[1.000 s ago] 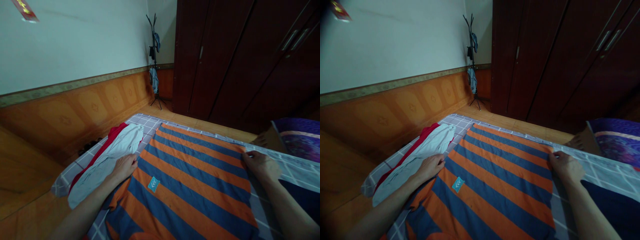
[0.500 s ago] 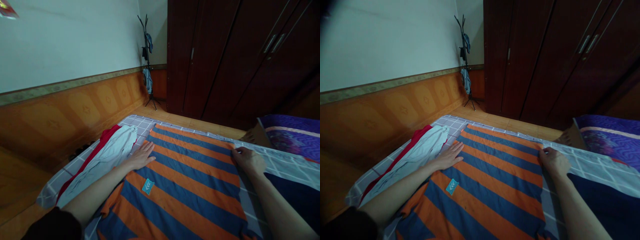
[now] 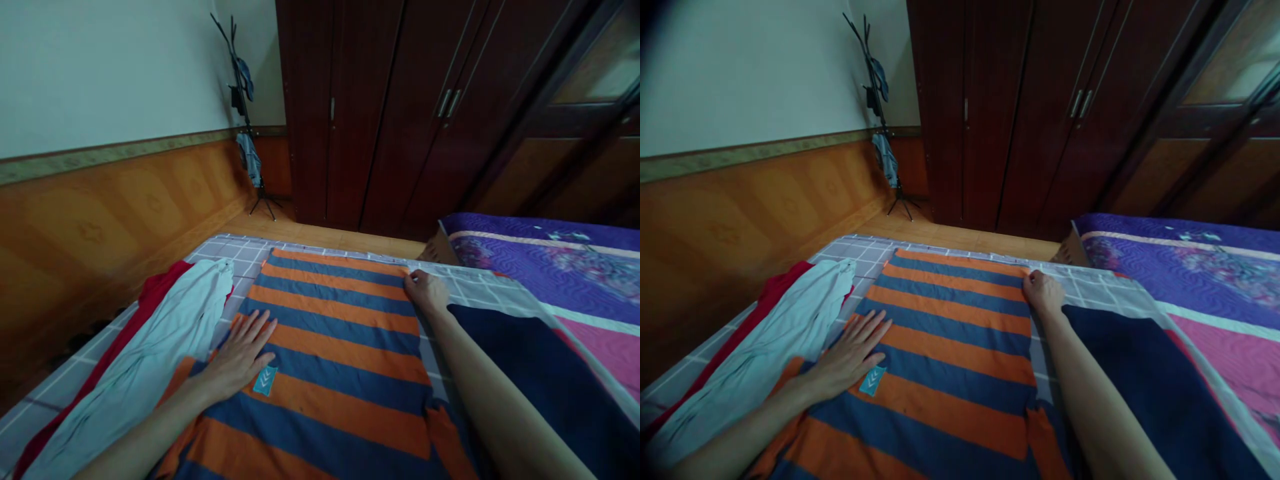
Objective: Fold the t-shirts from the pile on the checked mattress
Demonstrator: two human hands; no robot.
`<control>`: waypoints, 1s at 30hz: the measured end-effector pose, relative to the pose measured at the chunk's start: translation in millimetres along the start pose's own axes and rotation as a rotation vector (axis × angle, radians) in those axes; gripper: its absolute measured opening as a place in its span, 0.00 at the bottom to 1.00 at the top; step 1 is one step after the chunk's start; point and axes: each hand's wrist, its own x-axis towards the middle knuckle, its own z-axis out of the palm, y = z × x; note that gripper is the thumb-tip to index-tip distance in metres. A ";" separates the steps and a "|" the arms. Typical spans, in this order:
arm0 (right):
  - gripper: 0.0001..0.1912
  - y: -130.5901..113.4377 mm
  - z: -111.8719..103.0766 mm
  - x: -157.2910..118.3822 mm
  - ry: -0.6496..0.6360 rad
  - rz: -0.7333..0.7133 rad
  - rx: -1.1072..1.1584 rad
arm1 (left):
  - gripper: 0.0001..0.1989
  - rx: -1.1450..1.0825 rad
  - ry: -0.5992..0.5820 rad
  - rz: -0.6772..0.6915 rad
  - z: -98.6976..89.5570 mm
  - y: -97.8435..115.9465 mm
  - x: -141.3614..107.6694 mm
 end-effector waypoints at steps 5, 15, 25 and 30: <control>0.17 -3.1 -17.1 -4.4 -0.116 -0.035 0.003 | 0.27 -0.004 0.062 -0.009 9.5 6.6 -11.3; 0.15 16.1 -38.3 -123.3 -0.267 -0.043 0.034 | 0.27 -0.008 0.067 -0.020 6.3 7.7 -8.7; 0.13 15.9 -38.9 -202.1 -0.148 0.132 0.007 | 0.27 -0.020 0.093 0.006 5.5 4.7 -10.3; 0.09 3.7 -38.7 -204.4 -0.102 0.134 -0.036 | 0.27 -0.029 0.111 0.025 6.6 3.0 -12.4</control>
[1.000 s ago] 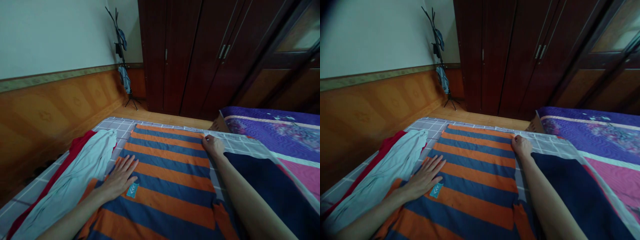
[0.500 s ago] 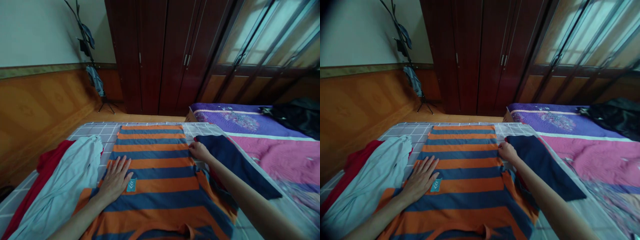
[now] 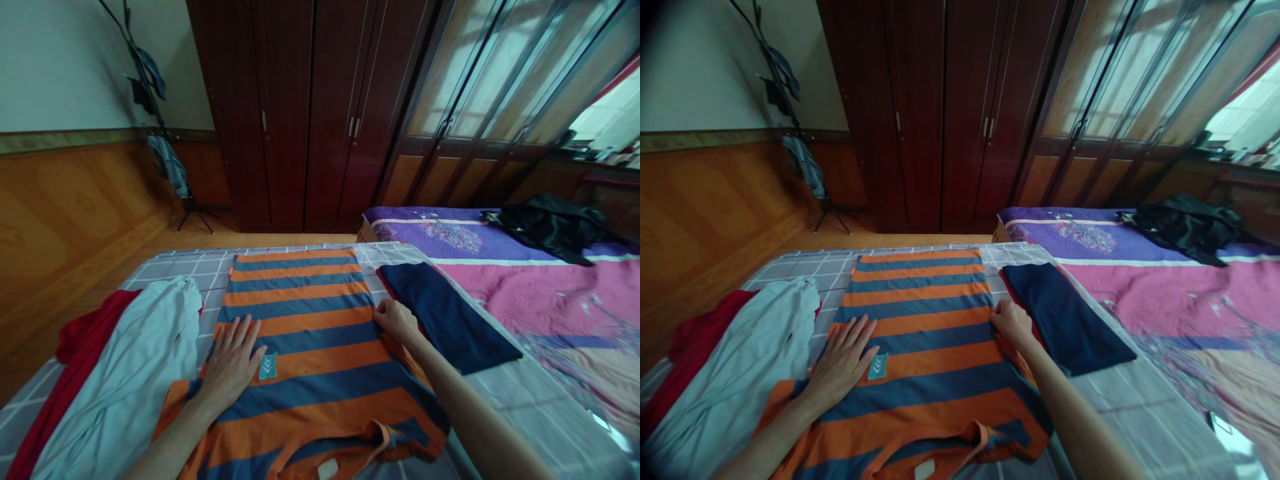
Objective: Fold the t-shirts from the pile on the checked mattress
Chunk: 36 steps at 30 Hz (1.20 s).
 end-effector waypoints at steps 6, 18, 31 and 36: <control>0.12 4.7 -5.0 -6.6 0.067 -0.024 -0.096 | 0.27 -0.022 0.023 -0.003 4.0 -1.3 -0.2; 0.22 -3.8 2.2 8.4 0.107 -0.453 -0.211 | 0.27 -0.019 -0.018 -0.011 1.7 -2.5 -0.1; 0.18 66.1 13.4 -90.2 0.191 -0.427 0.039 | 0.27 -0.105 0.026 0.034 3.0 -9.3 -0.6; 0.14 73.6 8.6 -105.1 0.321 -0.208 0.125 | 0.26 -0.344 0.038 0.145 -18.3 12.6 -5.9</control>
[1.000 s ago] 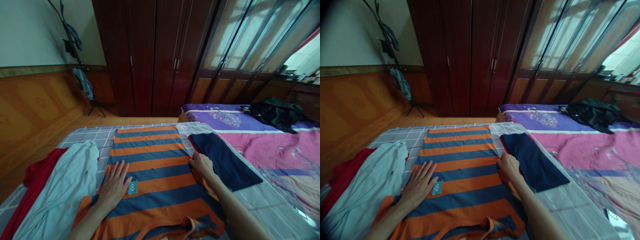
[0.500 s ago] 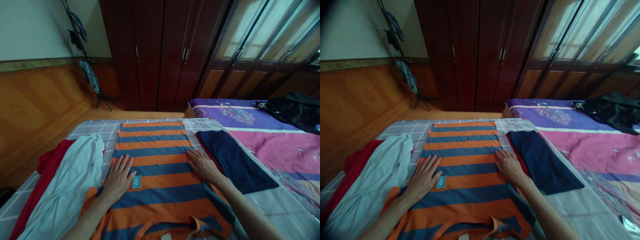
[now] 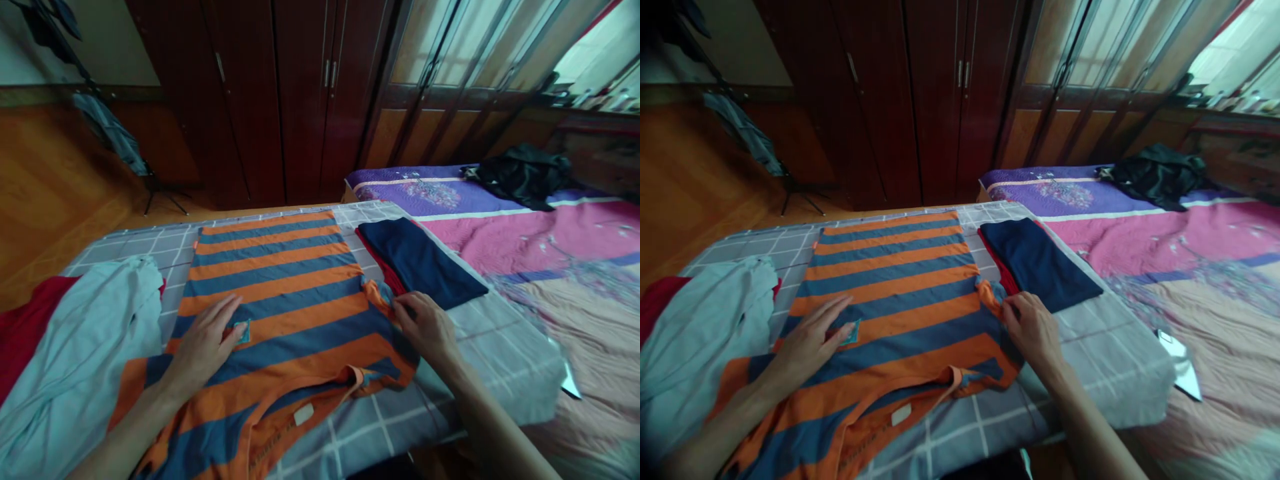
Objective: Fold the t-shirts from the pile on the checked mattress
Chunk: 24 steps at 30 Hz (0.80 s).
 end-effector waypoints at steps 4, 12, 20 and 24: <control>0.15 5.6 -15.5 -11.1 -0.037 0.184 -0.145 | 0.22 -0.163 -0.221 0.251 -23.1 71.9 -3.5; 0.16 9.4 -19.2 -34.9 -0.053 0.448 0.053 | 0.16 -0.084 -0.457 0.654 -13.3 186.0 12.0; 0.18 26.2 -35.9 -51.5 -0.099 0.615 0.712 | 0.06 -0.208 -0.727 0.800 -24.3 196.8 37.1; 0.19 25.1 -28.9 -55.9 0.005 0.804 1.147 | 0.07 -0.250 -0.576 0.726 -12.4 196.6 78.5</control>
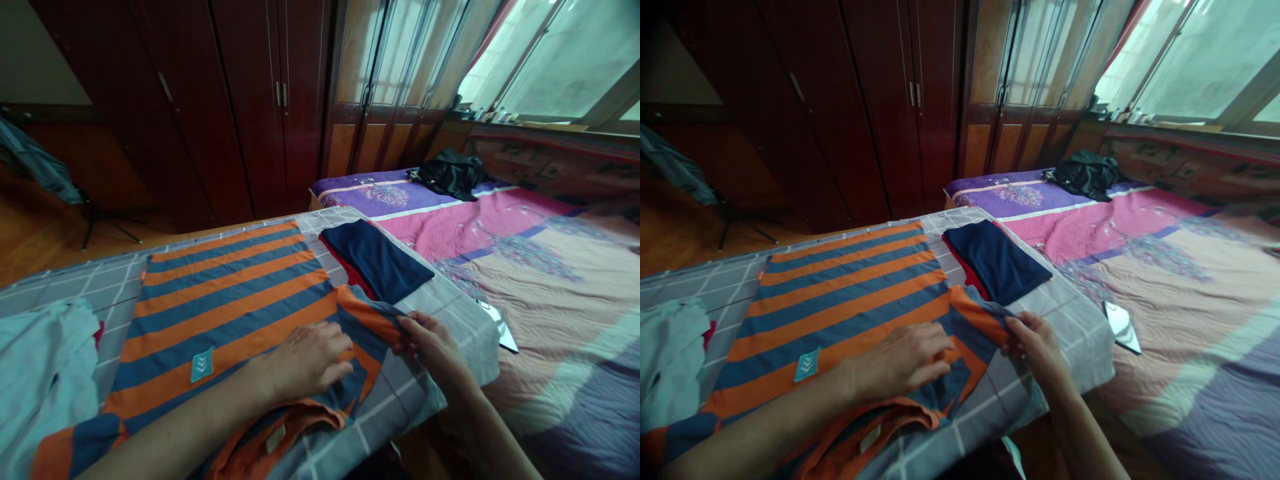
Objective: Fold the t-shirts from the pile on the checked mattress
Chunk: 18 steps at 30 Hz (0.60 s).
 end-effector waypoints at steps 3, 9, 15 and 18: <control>0.20 -0.2 6.1 4.0 0.019 -0.027 0.124 | 0.18 0.079 0.127 -0.075 15.4 -26.0 32.5; 0.20 -2.7 17.8 3.5 -0.005 -0.056 0.189 | 0.36 0.008 0.122 -0.061 64.2 -44.7 62.4; 0.20 -11.0 27.2 -2.9 0.011 -0.121 0.253 | 0.27 -0.525 0.443 -0.070 60.6 -53.0 65.2; 0.16 -20.6 48.0 -9.7 0.021 -0.306 0.042 | 0.21 -0.901 0.548 -0.275 50.1 -65.8 68.8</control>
